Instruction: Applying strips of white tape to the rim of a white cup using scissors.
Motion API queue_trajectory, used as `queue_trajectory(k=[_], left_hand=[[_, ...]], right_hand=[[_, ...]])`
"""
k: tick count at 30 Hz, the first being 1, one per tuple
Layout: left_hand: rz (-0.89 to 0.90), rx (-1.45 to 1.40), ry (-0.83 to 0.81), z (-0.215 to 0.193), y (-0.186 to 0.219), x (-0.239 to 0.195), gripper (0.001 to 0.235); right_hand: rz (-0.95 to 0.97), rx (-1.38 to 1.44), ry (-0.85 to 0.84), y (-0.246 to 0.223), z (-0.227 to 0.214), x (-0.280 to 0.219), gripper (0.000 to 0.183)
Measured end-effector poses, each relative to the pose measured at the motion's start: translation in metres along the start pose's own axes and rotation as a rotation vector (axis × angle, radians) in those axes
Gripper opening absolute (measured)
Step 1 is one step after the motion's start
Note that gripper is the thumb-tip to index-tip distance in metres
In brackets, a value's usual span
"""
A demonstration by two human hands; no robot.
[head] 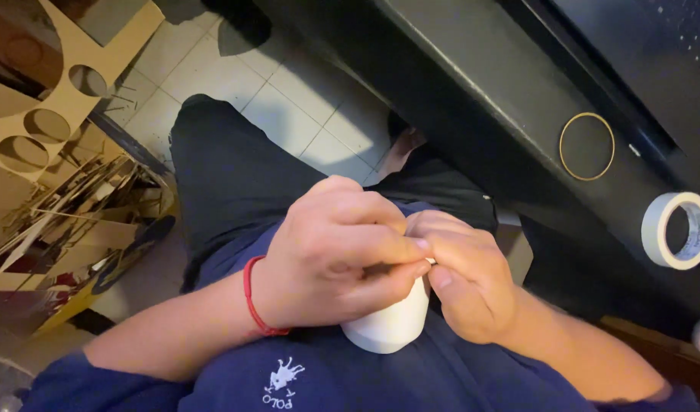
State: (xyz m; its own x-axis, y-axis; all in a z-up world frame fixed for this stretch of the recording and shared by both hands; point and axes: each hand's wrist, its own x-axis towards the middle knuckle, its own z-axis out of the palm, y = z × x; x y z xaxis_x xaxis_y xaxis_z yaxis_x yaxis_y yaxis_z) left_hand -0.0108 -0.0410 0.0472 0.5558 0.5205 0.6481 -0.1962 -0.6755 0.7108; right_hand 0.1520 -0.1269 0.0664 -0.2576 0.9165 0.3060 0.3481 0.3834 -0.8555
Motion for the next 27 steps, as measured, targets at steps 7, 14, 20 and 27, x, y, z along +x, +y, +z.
queue_trajectory(k=[7,14,20,27], left_hand=[[0.070,-0.348,-0.144,-0.002,-0.018,-0.004,0.013],[0.110,-0.150,-0.262,-0.007,-0.011,0.002,0.031],[0.173,-0.030,-0.328,-0.014,0.003,0.015,0.040],[0.117,0.002,-0.320,-0.004,0.009,0.011,0.043]], right_hand=[[0.043,0.210,0.082,0.012,0.009,-0.004,0.030],[-0.073,0.223,0.178,0.015,0.010,0.001,0.048],[-0.082,0.150,0.216,0.006,0.006,0.006,0.048],[-0.081,0.112,0.254,0.005,0.007,0.001,0.051]])
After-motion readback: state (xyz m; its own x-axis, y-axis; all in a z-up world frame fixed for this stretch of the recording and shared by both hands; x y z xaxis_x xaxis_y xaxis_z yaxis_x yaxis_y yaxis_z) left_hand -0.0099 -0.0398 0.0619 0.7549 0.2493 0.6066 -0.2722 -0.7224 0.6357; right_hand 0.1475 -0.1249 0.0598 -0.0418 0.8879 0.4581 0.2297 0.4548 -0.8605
